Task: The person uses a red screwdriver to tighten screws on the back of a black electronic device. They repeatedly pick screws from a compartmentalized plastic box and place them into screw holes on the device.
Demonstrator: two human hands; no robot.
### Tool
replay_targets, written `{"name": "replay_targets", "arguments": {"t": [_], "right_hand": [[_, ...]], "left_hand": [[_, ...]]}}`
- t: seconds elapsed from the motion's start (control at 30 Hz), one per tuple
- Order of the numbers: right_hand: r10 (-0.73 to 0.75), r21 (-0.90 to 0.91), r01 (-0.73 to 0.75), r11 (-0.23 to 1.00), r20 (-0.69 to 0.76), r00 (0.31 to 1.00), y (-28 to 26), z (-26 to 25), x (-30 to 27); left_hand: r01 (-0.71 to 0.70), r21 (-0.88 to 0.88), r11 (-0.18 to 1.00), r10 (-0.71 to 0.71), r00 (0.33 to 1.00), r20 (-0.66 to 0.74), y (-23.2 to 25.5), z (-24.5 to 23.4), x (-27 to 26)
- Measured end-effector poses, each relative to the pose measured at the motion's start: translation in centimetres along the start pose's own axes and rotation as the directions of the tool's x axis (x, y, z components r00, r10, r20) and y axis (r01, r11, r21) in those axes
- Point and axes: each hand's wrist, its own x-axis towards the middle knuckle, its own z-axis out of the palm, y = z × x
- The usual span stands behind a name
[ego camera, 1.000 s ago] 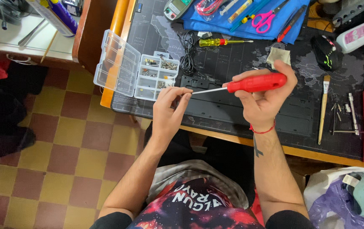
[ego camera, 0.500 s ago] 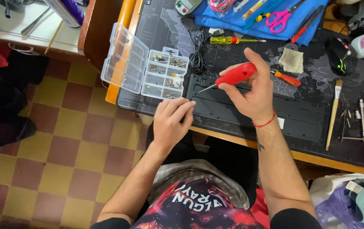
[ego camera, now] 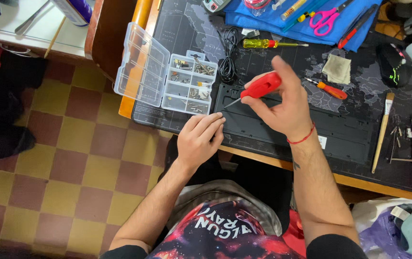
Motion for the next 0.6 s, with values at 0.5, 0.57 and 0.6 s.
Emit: {"name": "replay_targets", "arguments": {"t": [0.5,0.57,0.6], "right_hand": [[-0.239,0.087,0.232,0.969,0.092,0.967,-1.5,1.1,4.4],[-0.273,0.038,0.271,0.962,0.077,0.959,0.0,0.8,4.0],[-0.306,-0.014,0.307,0.952,0.062,0.95,0.7,0.7,3.7]], "left_hand": [[-0.068,0.054,0.996,0.07,0.997,-0.024,-0.5,0.3,0.0],[-0.062,0.059,0.996,0.064,0.998,-0.022,-0.3,0.3,0.2],[-0.057,0.06,0.997,0.059,0.998,-0.019,-0.2,0.3,0.3]]}}
